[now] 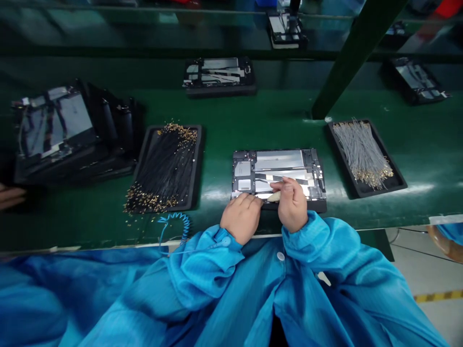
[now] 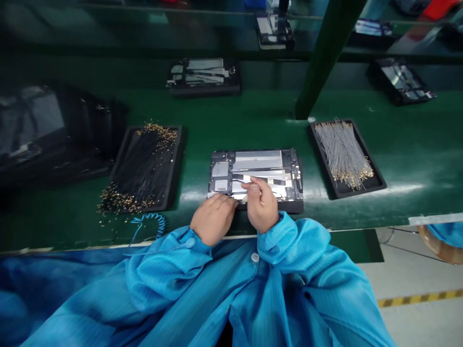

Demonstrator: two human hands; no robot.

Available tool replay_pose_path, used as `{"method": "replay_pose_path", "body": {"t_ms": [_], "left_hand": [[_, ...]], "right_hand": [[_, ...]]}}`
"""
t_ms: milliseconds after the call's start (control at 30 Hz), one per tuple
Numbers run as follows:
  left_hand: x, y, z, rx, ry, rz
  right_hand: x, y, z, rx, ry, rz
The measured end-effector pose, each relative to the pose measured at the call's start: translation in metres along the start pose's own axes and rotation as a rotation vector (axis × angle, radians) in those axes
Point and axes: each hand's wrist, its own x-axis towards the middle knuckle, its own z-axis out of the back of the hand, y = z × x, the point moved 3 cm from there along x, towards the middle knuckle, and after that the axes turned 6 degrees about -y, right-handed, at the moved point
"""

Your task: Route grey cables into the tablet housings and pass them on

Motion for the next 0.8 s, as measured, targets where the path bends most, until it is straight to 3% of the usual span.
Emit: {"method": "replay_pose_path", "body": {"t_ms": [467, 533, 700, 800], "left_hand": [[0.001, 0.002, 0.000, -0.031, 0.036, -0.011], [0.000, 0.003, 0.000, -0.037, 0.056, -0.009], [-0.004, 0.007, -0.008, -0.060, 0.069, -0.016], [-0.002, 0.008, -0.008, -0.089, 0.129, 0.010]], "right_hand": [[0.005, 0.009, 0.000, -0.157, 0.058, 0.043], [0.010, 0.018, -0.003, -0.254, 0.146, 0.087], [0.014, 0.039, -0.023, -0.582, 0.562, 0.302], [0.014, 0.038, -0.029, -0.632, 0.635, 0.353]]}}
